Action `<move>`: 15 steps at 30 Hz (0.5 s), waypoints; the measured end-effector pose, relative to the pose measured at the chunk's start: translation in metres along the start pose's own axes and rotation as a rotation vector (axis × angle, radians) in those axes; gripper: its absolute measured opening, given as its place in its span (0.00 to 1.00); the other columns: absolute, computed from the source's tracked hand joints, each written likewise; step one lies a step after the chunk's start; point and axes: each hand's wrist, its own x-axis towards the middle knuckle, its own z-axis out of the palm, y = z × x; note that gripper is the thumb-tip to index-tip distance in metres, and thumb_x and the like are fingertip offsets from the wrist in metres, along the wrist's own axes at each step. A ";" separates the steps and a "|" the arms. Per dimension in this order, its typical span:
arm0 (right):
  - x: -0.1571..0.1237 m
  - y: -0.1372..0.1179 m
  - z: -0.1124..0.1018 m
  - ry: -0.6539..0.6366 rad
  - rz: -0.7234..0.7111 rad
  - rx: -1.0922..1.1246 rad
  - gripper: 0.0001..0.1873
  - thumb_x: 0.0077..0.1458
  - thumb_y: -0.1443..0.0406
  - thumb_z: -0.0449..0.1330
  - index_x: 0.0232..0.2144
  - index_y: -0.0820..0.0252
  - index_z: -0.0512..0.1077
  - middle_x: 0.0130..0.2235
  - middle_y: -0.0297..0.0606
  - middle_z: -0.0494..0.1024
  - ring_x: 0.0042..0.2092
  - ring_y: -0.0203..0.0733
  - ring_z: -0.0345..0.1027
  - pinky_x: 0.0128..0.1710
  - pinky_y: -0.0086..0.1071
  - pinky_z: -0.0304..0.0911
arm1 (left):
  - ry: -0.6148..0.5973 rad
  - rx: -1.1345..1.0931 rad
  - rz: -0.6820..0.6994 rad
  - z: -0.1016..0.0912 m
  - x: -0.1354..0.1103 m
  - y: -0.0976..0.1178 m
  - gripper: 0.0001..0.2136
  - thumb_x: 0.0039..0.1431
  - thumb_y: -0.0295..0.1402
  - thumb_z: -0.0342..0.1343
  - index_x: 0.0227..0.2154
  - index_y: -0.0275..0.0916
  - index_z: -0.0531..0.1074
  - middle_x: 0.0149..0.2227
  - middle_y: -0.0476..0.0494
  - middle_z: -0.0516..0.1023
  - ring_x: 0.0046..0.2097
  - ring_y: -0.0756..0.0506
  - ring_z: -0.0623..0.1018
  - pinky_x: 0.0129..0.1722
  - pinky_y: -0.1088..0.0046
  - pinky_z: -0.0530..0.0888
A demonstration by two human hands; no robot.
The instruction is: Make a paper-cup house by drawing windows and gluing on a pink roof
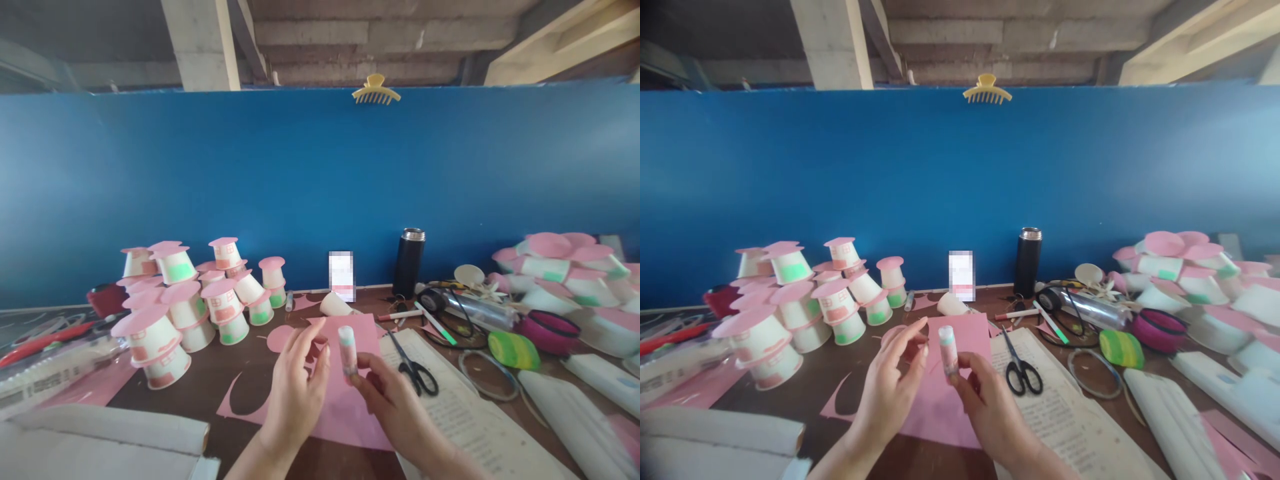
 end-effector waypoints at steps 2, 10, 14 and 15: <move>-0.001 -0.002 0.001 -0.011 -0.011 0.015 0.13 0.63 0.56 0.52 0.41 0.57 0.70 0.20 0.25 0.62 0.23 0.35 0.59 0.24 0.27 0.52 | -0.046 -0.074 -0.105 -0.001 0.001 0.000 0.17 0.63 0.31 0.50 0.54 0.42 0.68 0.41 0.44 0.74 0.38 0.48 0.75 0.38 0.72 0.75; -0.004 -0.001 0.002 0.027 -0.136 -0.079 0.12 0.64 0.58 0.51 0.46 0.57 0.68 0.20 0.25 0.66 0.24 0.36 0.62 0.27 0.28 0.57 | -0.305 -0.328 -0.238 -0.004 0.004 0.012 0.16 0.59 0.29 0.53 0.51 0.45 0.70 0.46 0.44 0.72 0.40 0.48 0.75 0.41 0.71 0.74; -0.005 0.002 0.003 0.033 -0.195 -0.097 0.14 0.64 0.62 0.51 0.50 0.57 0.67 0.22 0.27 0.68 0.25 0.36 0.66 0.29 0.28 0.60 | -0.367 -0.358 -0.176 -0.004 0.005 0.019 0.07 0.58 0.29 0.57 0.39 0.41 0.75 0.41 0.45 0.75 0.38 0.48 0.74 0.39 0.73 0.73; -0.005 0.003 0.003 0.041 -0.198 -0.095 0.14 0.64 0.63 0.51 0.51 0.56 0.67 0.23 0.27 0.69 0.26 0.37 0.66 0.29 0.28 0.60 | -0.343 -0.359 -0.152 -0.004 0.005 0.020 0.06 0.57 0.28 0.58 0.38 0.41 0.75 0.40 0.45 0.75 0.38 0.48 0.74 0.39 0.73 0.73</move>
